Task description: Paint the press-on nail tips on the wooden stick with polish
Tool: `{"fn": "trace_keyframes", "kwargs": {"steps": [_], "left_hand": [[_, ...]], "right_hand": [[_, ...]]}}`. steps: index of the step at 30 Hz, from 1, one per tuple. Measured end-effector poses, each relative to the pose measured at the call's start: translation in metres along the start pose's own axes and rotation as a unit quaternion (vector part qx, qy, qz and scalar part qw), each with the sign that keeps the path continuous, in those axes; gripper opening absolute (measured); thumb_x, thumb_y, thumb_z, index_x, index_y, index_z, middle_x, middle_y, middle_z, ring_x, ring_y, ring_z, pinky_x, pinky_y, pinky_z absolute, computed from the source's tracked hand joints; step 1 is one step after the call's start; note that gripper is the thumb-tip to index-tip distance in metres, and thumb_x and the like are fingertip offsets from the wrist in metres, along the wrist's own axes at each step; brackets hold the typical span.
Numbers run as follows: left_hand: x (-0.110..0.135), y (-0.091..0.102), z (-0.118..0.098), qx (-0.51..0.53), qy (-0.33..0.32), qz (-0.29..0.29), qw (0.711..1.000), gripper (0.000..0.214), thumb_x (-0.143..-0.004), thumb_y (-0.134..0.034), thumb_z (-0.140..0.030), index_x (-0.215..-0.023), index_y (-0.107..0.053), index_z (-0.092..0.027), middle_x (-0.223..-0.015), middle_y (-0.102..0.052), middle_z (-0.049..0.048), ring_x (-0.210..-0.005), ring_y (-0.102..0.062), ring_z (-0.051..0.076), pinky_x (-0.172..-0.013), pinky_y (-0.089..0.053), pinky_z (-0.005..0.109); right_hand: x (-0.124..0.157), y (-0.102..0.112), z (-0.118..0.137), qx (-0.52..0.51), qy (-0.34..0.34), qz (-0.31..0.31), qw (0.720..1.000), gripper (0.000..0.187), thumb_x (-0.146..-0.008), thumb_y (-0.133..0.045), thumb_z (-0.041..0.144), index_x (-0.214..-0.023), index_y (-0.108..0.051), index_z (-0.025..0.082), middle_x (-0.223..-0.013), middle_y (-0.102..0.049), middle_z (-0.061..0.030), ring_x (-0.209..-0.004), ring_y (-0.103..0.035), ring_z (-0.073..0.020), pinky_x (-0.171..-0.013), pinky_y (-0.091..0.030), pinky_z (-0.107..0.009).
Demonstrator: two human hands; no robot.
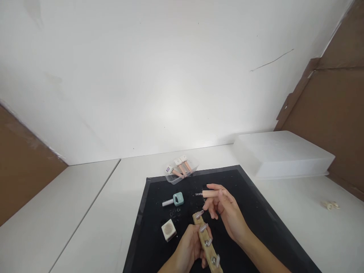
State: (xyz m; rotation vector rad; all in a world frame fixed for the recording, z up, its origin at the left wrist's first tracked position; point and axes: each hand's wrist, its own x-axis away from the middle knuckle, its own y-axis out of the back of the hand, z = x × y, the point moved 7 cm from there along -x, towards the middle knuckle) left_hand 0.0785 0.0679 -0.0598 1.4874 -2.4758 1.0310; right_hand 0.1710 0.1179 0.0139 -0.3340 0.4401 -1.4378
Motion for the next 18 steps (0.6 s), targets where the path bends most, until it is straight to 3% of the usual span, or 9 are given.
{"fn": "trace_keyframes", "kwargs": {"steps": [5,10,15,18], "left_hand": [[-0.0006,-0.0008,0.0022,0.003,0.009,0.012,1.000,0.037,-0.077,-0.034,-0.047,-0.071,-0.051,-0.015,-0.052,-0.039,-0.0038,-0.041,-0.042,0.008,-0.036,-0.029,0.018],[-0.0013,-0.0001,0.0040,0.009,0.010,0.016,1.000,0.036,-0.076,-0.034,-0.047,-0.072,-0.051,-0.015,-0.052,-0.040,-0.0041,-0.041,-0.042,0.008,-0.036,-0.028,0.018],[-0.0022,0.0003,0.0027,0.005,0.007,0.011,1.000,0.037,-0.076,-0.034,-0.048,-0.070,-0.051,-0.016,-0.052,-0.039,-0.0044,-0.041,-0.043,0.008,-0.036,-0.029,0.018],[-0.0021,0.0011,0.0025,0.008,0.004,0.008,1.000,0.037,-0.076,-0.034,-0.048,-0.071,-0.051,-0.015,-0.052,-0.039,-0.0047,-0.040,-0.043,0.008,-0.037,-0.029,0.018]], "right_hand": [[-0.0007,-0.0021,-0.0007,-0.010,0.004,0.011,1.000,0.033,-0.081,-0.053,0.047,-0.095,-0.062,0.018,-0.064,-0.056,-0.0014,-0.044,-0.042,-0.0106,-0.038,-0.027,-0.022],[-0.0009,-0.0039,-0.0002,-0.027,-0.012,0.007,1.000,0.027,-0.079,-0.057,0.045,-0.075,-0.058,0.019,-0.057,-0.041,0.0043,-0.044,-0.036,-0.0088,-0.040,-0.023,-0.021],[-0.0018,-0.0002,-0.0017,-0.028,-0.007,-0.006,1.000,0.034,-0.076,-0.060,0.045,-0.058,-0.051,0.018,-0.047,-0.025,0.0085,-0.043,-0.023,-0.0088,-0.041,-0.021,-0.022],[-0.0023,0.0022,-0.0020,-0.003,-0.001,-0.012,1.000,0.040,-0.075,-0.061,0.046,-0.050,-0.046,0.018,-0.046,-0.025,0.0082,-0.042,-0.022,-0.0088,-0.042,-0.020,-0.024]]}}
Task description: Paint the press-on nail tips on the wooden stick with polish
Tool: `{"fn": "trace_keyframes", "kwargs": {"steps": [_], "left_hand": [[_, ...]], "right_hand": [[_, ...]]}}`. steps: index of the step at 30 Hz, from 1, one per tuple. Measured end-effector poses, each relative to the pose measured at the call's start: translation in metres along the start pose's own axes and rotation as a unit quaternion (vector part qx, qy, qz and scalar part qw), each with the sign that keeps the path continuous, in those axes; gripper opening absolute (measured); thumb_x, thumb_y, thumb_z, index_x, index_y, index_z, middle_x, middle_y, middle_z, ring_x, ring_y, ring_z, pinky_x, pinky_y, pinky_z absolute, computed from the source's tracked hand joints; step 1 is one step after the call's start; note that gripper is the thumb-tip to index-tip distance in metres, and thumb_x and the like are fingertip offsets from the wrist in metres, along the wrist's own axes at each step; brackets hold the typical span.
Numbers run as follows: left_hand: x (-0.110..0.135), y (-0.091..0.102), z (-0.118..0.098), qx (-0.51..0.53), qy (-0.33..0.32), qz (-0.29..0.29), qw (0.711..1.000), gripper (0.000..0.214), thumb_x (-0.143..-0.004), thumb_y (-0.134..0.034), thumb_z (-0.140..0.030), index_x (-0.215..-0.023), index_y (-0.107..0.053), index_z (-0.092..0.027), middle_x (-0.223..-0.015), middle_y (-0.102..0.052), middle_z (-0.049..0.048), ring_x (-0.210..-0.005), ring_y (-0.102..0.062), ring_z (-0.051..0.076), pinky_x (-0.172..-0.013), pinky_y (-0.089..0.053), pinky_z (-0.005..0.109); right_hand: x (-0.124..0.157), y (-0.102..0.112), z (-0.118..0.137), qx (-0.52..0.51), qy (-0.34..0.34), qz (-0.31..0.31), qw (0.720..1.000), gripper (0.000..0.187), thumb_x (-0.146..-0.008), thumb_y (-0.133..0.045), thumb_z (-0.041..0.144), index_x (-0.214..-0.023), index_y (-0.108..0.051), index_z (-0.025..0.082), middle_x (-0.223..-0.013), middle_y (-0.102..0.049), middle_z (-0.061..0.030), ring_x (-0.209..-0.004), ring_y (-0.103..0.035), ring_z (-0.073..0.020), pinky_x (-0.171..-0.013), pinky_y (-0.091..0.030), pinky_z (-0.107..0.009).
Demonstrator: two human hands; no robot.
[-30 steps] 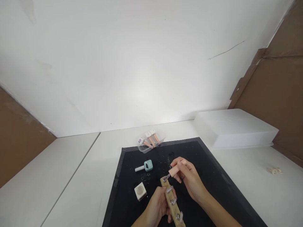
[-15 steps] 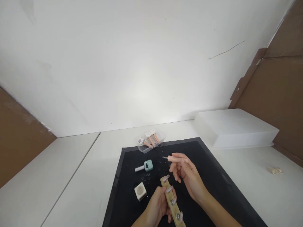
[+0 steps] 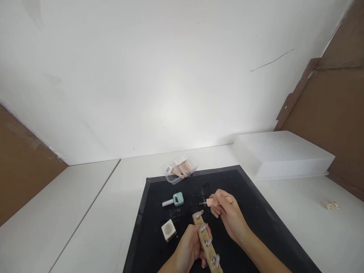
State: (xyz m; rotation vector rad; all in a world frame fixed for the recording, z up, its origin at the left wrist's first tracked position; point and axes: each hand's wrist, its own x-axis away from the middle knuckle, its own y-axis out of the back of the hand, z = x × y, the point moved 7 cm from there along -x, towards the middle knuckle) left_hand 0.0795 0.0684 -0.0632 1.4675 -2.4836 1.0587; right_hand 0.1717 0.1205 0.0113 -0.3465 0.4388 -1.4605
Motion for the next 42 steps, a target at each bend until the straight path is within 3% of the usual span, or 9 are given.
{"fn": "trace_keyframes", "kwargs": {"steps": [12,17,26,42], "left_hand": [[-0.002,0.000,0.001,-0.008,0.006,0.007,1.000,0.039,-0.074,-0.033,-0.050,-0.071,-0.051,-0.015,-0.050,-0.040,-0.0042,-0.040,-0.044,0.008,-0.035,-0.029,0.018],[0.000,0.001,0.002,-0.015,0.008,-0.004,1.000,0.040,-0.076,-0.031,-0.050,-0.071,-0.051,-0.015,-0.052,-0.042,-0.0033,-0.041,-0.044,0.008,-0.037,-0.029,0.019],[0.002,-0.001,0.000,-0.015,0.009,-0.009,1.000,0.041,-0.075,-0.032,-0.051,-0.072,-0.051,-0.014,-0.054,-0.042,-0.0027,-0.043,-0.045,0.009,-0.038,-0.029,0.019],[0.000,-0.002,0.000,-0.005,0.008,-0.001,1.000,0.040,-0.071,-0.037,-0.052,-0.073,-0.051,-0.015,-0.055,-0.041,-0.0037,-0.043,-0.045,0.008,-0.037,-0.029,0.018]], "right_hand": [[0.004,-0.009,0.000,0.109,-0.002,0.066,0.992,0.057,-0.081,-0.052,0.045,-0.034,-0.034,0.019,-0.039,-0.029,0.0049,-0.041,-0.029,-0.0099,-0.047,-0.023,-0.026],[0.007,-0.016,-0.007,0.089,-0.040,0.106,0.990,0.054,-0.082,-0.049,0.046,-0.037,-0.035,0.020,-0.036,-0.032,0.0049,-0.035,-0.036,-0.0100,-0.042,-0.024,-0.025],[0.008,-0.016,-0.012,0.089,-0.048,0.114,0.988,0.053,-0.084,-0.048,0.044,-0.038,-0.036,0.020,-0.037,-0.040,0.0035,-0.033,-0.043,-0.0105,-0.039,-0.030,-0.024],[0.007,-0.014,-0.015,0.089,-0.040,0.126,0.987,0.054,-0.084,-0.049,0.040,-0.036,-0.034,0.020,-0.032,-0.042,0.0035,-0.031,-0.043,-0.0095,-0.038,-0.030,-0.023]]}}
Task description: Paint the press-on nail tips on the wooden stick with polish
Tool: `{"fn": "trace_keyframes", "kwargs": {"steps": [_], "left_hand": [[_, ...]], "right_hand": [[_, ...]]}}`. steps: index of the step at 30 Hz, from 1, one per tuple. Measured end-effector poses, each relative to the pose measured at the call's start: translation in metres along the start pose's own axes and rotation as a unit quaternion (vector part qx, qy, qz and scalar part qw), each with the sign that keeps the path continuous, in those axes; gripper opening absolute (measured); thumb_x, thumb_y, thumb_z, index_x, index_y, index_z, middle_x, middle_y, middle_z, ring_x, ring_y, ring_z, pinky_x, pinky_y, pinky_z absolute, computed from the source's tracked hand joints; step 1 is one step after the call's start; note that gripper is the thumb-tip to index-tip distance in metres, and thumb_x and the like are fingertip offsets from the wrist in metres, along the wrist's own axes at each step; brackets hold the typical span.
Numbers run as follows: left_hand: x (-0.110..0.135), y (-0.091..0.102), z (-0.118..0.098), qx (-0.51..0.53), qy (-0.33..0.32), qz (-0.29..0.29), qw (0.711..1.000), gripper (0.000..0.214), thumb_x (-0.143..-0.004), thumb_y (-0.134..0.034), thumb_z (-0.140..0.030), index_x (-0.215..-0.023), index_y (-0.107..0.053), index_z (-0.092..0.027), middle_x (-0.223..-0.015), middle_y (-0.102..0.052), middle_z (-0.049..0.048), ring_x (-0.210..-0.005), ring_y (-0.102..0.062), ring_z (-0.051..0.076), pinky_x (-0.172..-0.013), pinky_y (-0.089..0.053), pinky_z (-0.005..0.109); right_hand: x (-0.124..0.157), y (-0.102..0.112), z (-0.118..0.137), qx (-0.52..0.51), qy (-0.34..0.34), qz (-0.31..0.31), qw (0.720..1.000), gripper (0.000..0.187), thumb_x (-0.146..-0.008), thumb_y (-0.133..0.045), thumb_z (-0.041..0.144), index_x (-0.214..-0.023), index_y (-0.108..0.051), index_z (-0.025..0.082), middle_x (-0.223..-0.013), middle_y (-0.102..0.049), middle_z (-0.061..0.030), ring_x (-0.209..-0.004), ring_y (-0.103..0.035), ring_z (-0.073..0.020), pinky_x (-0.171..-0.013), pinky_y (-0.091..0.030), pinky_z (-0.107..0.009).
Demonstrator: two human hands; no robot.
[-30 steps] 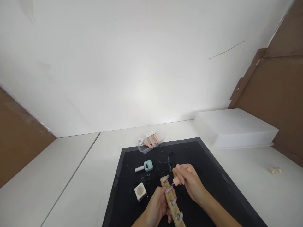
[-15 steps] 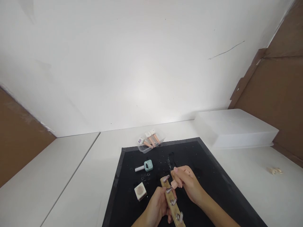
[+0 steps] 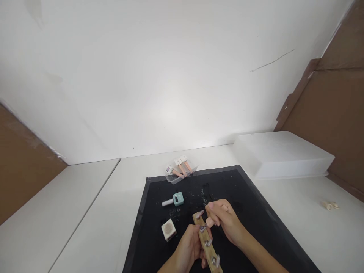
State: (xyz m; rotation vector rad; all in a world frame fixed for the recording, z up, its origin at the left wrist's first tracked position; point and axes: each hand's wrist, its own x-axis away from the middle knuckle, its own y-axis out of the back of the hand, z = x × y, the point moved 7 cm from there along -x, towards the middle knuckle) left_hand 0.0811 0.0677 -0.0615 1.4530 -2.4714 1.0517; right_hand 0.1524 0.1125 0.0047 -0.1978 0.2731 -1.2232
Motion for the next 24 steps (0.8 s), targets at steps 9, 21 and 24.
{"fn": "trace_keyframes", "kwargs": {"steps": [9,21,24], "left_hand": [[0.000,0.001,-0.001,-0.011,0.013,-0.015,1.000,0.040,-0.068,-0.036,-0.053,-0.072,-0.050,-0.015,-0.054,-0.041,-0.0039,-0.042,-0.045,0.008,-0.036,-0.029,0.018],[0.001,0.001,-0.001,-0.028,0.010,-0.015,0.999,0.042,-0.071,-0.032,-0.054,-0.070,-0.049,-0.016,-0.050,-0.041,-0.0041,-0.041,-0.044,0.008,-0.037,-0.030,0.018],[0.000,0.000,-0.001,-0.014,0.006,-0.010,1.000,0.041,-0.068,-0.036,-0.055,-0.071,-0.049,-0.016,-0.052,-0.040,-0.0044,-0.041,-0.044,0.008,-0.036,-0.029,0.018]], "right_hand": [[0.000,0.000,0.005,0.012,0.009,-0.009,1.000,0.053,-0.082,-0.052,0.040,-0.036,-0.034,0.020,-0.035,-0.033,0.0049,-0.034,-0.038,-0.0093,-0.041,-0.027,-0.025],[-0.001,0.005,0.011,-0.021,0.028,-0.045,0.998,0.053,-0.079,-0.052,0.039,-0.034,-0.034,0.020,-0.037,-0.030,0.0048,-0.041,-0.026,-0.0097,-0.046,-0.019,-0.027],[-0.001,0.003,0.010,-0.008,0.027,-0.040,0.999,0.053,-0.080,-0.052,0.039,-0.034,-0.035,0.019,-0.036,-0.031,0.0045,-0.040,-0.029,-0.0097,-0.045,-0.021,-0.026]]}}
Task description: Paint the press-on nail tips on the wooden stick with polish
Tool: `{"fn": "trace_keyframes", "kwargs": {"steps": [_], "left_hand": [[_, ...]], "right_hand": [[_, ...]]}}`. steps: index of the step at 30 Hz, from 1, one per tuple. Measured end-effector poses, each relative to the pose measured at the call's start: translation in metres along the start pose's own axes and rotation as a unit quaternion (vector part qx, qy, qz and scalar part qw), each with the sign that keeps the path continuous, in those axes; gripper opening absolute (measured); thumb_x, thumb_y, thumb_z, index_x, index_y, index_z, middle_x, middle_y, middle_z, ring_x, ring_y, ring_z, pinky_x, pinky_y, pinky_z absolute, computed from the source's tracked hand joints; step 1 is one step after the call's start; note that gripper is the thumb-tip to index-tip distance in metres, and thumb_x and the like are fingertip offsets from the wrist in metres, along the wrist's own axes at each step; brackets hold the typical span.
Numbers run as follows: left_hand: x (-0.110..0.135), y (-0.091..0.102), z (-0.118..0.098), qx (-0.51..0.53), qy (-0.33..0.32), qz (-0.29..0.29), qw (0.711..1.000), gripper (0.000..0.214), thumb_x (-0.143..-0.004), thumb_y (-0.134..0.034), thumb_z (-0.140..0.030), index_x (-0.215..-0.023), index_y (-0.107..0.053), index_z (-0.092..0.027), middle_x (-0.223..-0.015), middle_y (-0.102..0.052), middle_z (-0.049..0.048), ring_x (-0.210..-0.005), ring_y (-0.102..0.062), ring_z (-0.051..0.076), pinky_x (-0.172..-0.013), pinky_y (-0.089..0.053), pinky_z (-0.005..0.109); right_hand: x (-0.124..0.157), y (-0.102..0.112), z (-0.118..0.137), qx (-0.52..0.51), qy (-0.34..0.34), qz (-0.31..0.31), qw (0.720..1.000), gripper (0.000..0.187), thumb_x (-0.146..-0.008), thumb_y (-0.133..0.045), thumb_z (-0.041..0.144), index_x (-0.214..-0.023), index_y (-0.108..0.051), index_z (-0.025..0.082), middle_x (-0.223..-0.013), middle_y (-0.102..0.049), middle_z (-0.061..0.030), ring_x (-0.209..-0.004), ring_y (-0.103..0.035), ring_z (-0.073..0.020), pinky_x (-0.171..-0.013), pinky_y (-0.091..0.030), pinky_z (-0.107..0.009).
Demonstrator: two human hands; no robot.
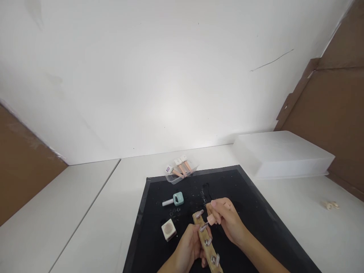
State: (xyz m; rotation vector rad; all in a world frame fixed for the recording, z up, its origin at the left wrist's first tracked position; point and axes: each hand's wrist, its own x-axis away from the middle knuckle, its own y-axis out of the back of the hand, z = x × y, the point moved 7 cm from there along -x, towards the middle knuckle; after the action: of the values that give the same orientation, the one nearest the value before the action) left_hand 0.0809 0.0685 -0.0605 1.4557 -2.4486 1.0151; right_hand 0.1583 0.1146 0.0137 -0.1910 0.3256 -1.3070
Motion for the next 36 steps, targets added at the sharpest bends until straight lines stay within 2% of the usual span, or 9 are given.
{"fn": "trace_keyframes", "kwargs": {"steps": [10,16,26,30,36], "left_hand": [[-0.001,0.000,0.000,0.007,-0.010,0.018,1.000,0.038,-0.073,-0.034,-0.050,-0.074,-0.050,-0.015,-0.055,-0.043,-0.0032,-0.043,-0.045,0.008,-0.036,-0.030,0.018],[-0.001,-0.002,-0.001,0.016,-0.016,0.019,1.000,0.037,-0.073,-0.036,-0.049,-0.076,-0.050,-0.015,-0.057,-0.042,-0.0035,-0.042,-0.045,0.008,-0.035,-0.030,0.017],[0.001,0.001,0.001,0.012,-0.005,0.008,1.000,0.038,-0.075,-0.032,-0.047,-0.074,-0.051,-0.014,-0.056,-0.041,-0.0032,-0.043,-0.045,0.009,-0.037,-0.030,0.018],[0.000,0.002,0.002,0.019,-0.007,0.022,1.000,0.038,-0.076,-0.032,-0.048,-0.074,-0.051,-0.015,-0.055,-0.040,-0.0034,-0.043,-0.044,0.009,-0.037,-0.029,0.018],[0.001,0.001,0.001,0.015,-0.015,0.024,0.999,0.038,-0.078,-0.031,-0.046,-0.071,-0.051,-0.015,-0.052,-0.038,-0.0041,-0.041,-0.044,0.008,-0.036,-0.029,0.018]], "right_hand": [[0.003,-0.005,-0.005,-0.013,-0.031,0.047,0.998,0.051,-0.079,-0.055,0.043,-0.036,-0.041,0.018,-0.037,-0.038,0.0041,-0.033,-0.047,-0.0108,-0.037,-0.028,-0.023],[0.004,-0.007,-0.009,-0.014,-0.039,0.068,0.997,0.050,-0.080,-0.055,0.040,-0.037,-0.045,0.018,-0.035,-0.043,0.0028,-0.036,-0.052,-0.0128,-0.038,-0.032,-0.023],[0.003,-0.002,-0.005,0.009,-0.009,0.050,0.999,0.048,-0.080,-0.053,0.032,-0.036,-0.039,0.019,-0.037,-0.045,0.0021,-0.035,-0.045,-0.0114,-0.039,-0.030,-0.024],[0.002,0.003,0.000,0.024,-0.003,0.020,1.000,0.050,-0.078,-0.054,0.034,-0.034,-0.036,0.020,-0.036,-0.039,0.0029,-0.037,-0.039,-0.0108,-0.042,-0.029,-0.025],[0.000,0.005,0.006,0.013,0.000,-0.015,1.000,0.049,-0.076,-0.057,0.039,-0.034,-0.043,0.018,-0.039,-0.035,0.0032,-0.042,-0.032,-0.0100,-0.045,-0.025,-0.026]]}}
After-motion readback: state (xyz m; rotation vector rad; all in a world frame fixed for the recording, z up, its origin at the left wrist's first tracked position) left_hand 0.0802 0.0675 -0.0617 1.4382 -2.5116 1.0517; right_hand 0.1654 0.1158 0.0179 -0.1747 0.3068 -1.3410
